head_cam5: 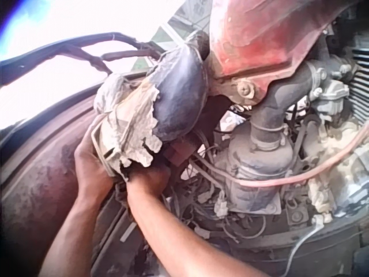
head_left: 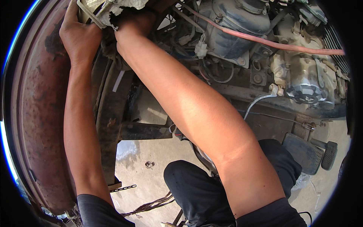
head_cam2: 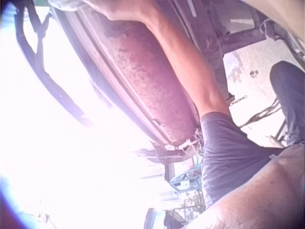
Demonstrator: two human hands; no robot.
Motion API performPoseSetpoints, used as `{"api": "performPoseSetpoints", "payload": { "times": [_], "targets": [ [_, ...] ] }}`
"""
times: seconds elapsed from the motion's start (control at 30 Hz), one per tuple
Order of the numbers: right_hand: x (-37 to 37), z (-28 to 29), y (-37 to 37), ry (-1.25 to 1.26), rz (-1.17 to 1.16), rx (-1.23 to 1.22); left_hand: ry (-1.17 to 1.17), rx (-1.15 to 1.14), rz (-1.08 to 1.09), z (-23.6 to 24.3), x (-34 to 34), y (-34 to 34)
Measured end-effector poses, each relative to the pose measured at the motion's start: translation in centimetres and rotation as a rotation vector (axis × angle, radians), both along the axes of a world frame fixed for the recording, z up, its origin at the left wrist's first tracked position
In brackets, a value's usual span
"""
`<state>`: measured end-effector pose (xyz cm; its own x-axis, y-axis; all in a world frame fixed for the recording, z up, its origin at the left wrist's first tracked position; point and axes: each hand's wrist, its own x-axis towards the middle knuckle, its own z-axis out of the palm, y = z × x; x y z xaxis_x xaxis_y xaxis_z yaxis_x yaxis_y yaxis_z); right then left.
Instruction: The person works on the engine area of a red motorcycle, manipulating wires and components under the seat. They then walk around the workshop, pick up a small rectangular object, and return to the motorcycle to continue adjusting parts near the engine.
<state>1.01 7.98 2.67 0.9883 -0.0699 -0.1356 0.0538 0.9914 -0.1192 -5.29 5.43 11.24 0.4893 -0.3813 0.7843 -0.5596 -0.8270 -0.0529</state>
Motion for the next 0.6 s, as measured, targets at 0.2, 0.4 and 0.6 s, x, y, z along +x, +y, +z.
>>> {"api": "performPoseSetpoints", "payload": {
  "times": [0.2, 0.4, 0.6],
  "targets": [
    [0.9, -0.8, 0.7, -0.052, -0.006, -0.114, -0.003, 0.005, -0.007, 0.2, 0.2, 0.1],
    [0.5, 0.0, 0.6, 0.012, 0.055, 0.106, -0.005, 0.010, 0.000, -0.4, -0.1, -0.4],
    [-2.2, 0.7, -2.9, 0.089, 0.368, 0.249, -0.008, 0.018, 0.015, -0.3, -0.2, -0.2]
  ]
}}
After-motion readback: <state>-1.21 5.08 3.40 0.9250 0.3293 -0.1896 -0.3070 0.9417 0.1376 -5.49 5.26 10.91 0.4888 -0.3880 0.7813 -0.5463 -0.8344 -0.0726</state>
